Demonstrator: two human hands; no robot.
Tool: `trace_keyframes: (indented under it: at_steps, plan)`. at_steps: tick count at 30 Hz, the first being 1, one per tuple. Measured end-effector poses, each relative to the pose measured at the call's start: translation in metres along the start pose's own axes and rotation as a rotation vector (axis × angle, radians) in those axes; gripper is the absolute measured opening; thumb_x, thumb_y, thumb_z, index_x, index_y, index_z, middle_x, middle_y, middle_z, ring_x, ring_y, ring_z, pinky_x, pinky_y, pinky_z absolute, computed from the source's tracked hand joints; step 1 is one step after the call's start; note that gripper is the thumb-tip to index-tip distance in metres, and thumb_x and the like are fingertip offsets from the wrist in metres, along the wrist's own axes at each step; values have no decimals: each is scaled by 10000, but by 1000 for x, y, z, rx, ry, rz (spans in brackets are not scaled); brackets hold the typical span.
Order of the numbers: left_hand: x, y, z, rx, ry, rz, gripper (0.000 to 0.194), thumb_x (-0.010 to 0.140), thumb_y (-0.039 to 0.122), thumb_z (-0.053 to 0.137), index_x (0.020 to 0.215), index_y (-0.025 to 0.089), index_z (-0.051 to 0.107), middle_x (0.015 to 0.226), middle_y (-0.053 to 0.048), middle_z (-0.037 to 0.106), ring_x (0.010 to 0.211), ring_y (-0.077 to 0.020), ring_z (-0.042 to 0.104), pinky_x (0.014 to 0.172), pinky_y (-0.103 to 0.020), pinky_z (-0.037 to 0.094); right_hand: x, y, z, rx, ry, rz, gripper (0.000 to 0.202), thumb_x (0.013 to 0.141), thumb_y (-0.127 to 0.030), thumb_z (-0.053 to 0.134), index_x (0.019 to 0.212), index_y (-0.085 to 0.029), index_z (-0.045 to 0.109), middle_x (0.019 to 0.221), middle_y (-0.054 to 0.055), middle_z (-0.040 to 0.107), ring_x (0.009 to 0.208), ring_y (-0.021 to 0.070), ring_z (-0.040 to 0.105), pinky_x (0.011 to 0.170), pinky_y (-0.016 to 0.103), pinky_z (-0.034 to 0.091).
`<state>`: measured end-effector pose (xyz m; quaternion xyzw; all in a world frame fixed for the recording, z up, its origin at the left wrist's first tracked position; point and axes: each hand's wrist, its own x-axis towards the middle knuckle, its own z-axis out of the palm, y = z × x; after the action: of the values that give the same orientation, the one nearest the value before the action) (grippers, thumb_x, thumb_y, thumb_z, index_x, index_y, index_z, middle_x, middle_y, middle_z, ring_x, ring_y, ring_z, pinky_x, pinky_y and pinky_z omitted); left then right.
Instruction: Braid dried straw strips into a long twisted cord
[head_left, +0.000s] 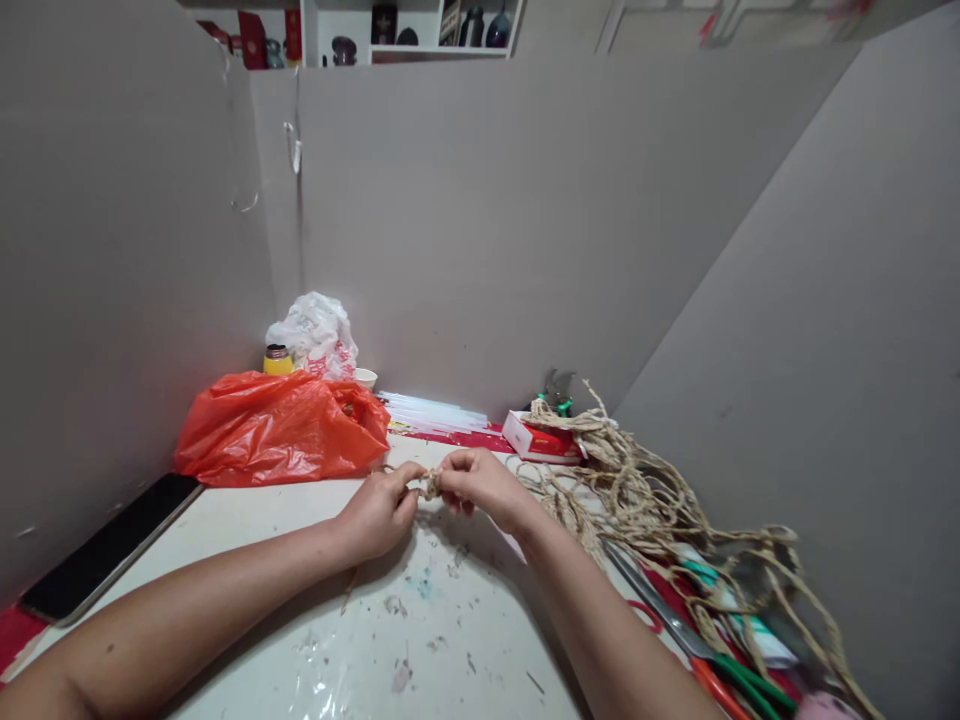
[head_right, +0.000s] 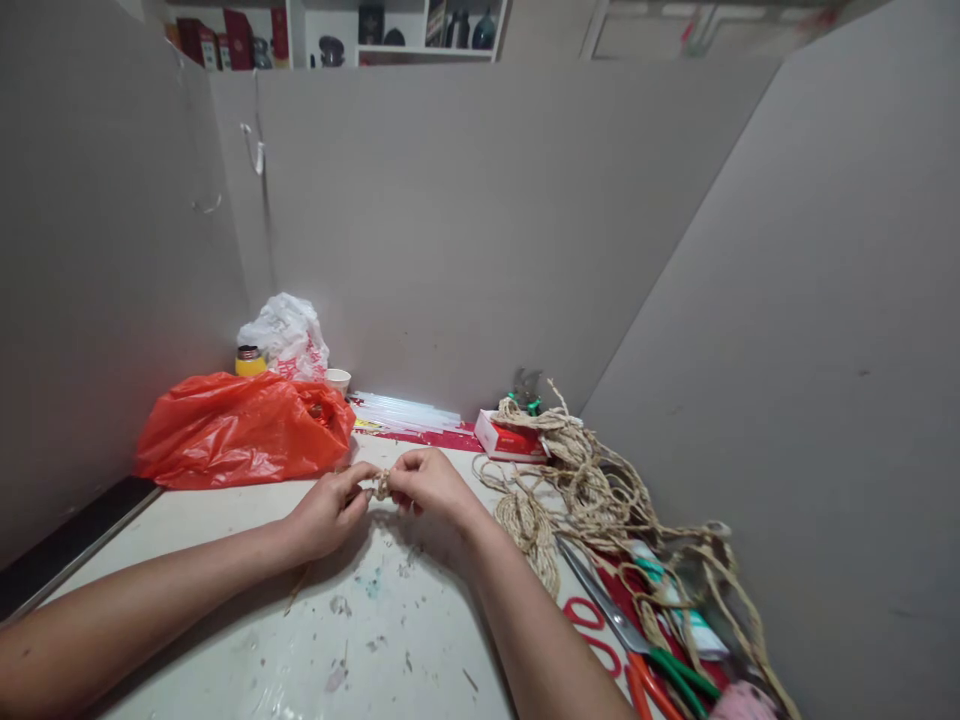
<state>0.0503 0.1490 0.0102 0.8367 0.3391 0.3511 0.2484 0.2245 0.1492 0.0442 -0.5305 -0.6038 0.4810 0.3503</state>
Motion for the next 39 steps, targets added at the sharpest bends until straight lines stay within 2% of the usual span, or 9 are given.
trace_keyframes:
  at_steps: [2, 7, 12, 14, 21, 25, 28, 35, 39]
  plan:
    - [1, 2, -1, -15, 27, 4, 362, 761, 64, 390, 1010, 177, 626, 873, -24, 649, 782, -148, 558, 776, -258, 402, 2, 0, -2, 25, 32, 6, 93, 610, -204, 541, 528, -164, 520, 431, -31, 537, 359, 71, 461, 351, 176, 295]
    - [-2, 4, 0, -53, -2, -109, 568, 785, 93, 396, 1346, 179, 417, 664, 27, 608, 534, -107, 477, 626, -231, 414, 1, -1, -5, 37, 41, 32, 84, 604, -201, 538, 531, -161, 529, 422, -37, 542, 350, 68, 466, 349, 173, 289]
    - [-4, -2, 3, 17, -15, 13, 557, 747, 52, 395, 1259, 236, 510, 1022, -20, 657, 794, -137, 571, 797, -259, 416, -3, -1, -4, 41, -11, 69, 65, 569, -159, 540, 506, -151, 549, 446, -14, 584, 370, 81, 516, 351, 171, 297]
    - [-3, -3, 2, 36, -13, 12, 524, 746, 54, 398, 1221, 233, 525, 1043, -24, 648, 832, -147, 573, 803, -258, 412, -1, 1, -3, 62, -1, 74, 60, 571, -160, 554, 512, -149, 555, 439, -15, 582, 370, 80, 515, 351, 169, 294]
    - [0, 6, -4, -96, -12, -102, 329, 766, 90, 400, 1021, 198, 577, 823, 2, 611, 699, -122, 530, 697, -229, 399, 7, 9, -9, 244, 148, 75, 84, 590, -196, 573, 537, -154, 524, 452, -34, 552, 361, 59, 484, 327, 150, 289]
    - [-2, 10, -3, -332, -59, -291, 464, 823, 155, 387, 1283, 209, 422, 557, 56, 511, 467, -94, 425, 517, -201, 351, 5, 8, -19, 363, 151, 71, 130, 592, -223, 637, 575, -151, 531, 491, -23, 571, 375, 57, 487, 320, 138, 293]
    - [-3, 11, -1, -435, -36, -356, 547, 851, 221, 407, 1385, 190, 291, 478, 77, 467, 423, -94, 385, 471, -192, 323, 6, 10, -25, 442, 114, 92, 158, 580, -223, 688, 600, -137, 557, 507, -1, 586, 388, 70, 501, 318, 140, 315]
    - [-3, 13, 15, -563, -125, -369, 515, 840, 238, 430, 1347, 151, 398, 432, 82, 453, 390, -78, 366, 441, -185, 297, 22, 23, -27, 579, 373, 168, 91, 662, -169, 574, 604, -149, 509, 457, -44, 502, 339, 28, 424, 320, 110, 328]
    - [-4, 8, 23, -662, -91, -416, 495, 831, 301, 460, 1290, 118, 432, 406, 87, 455, 359, -65, 340, 421, -176, 275, 17, 19, -25, 536, 414, 137, 79, 669, -194, 578, 637, -158, 515, 482, -46, 504, 380, 39, 446, 340, 115, 341]
